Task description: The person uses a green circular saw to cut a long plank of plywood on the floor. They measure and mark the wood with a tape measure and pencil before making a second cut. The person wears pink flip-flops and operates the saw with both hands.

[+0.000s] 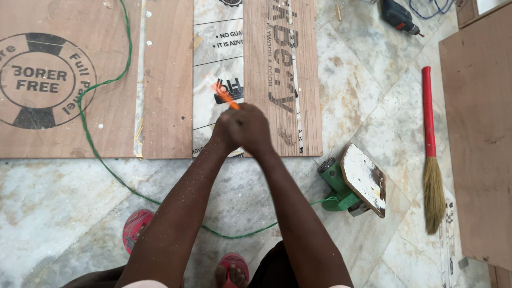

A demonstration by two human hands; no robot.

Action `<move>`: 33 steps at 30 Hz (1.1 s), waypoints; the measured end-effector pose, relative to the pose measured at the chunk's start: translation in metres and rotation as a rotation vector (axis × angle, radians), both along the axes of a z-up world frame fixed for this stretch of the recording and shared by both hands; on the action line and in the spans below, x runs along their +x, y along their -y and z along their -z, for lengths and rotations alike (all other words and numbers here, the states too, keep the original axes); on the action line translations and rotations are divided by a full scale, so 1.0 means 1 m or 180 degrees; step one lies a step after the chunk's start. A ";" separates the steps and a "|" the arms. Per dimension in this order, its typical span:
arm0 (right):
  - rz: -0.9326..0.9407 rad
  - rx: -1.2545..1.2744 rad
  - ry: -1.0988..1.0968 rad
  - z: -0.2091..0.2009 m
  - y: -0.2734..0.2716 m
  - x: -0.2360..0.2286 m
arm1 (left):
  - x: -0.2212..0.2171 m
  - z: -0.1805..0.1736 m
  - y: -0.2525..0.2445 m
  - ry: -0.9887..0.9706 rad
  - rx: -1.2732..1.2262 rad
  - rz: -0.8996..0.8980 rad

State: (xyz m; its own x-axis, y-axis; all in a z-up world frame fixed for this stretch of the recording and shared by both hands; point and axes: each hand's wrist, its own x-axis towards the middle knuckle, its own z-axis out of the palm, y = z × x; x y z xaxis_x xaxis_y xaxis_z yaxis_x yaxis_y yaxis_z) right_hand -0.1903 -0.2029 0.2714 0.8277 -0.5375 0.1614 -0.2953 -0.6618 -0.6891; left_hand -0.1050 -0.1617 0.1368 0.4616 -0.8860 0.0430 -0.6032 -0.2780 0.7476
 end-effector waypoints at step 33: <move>0.0693 0.3253 -0.0053 0.143 0.064 -0.050 | 0.011 -0.035 -0.030 0.0485 0.0866 0.0358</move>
State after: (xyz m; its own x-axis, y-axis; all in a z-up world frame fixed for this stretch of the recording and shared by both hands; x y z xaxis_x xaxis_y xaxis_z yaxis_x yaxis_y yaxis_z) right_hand -0.2407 -0.2673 0.1287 0.6945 -0.5493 -0.4646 -0.3529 0.3026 -0.8854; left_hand -0.0943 -0.1313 0.1723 0.3668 -0.9195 -0.1411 -0.7407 -0.3804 0.5538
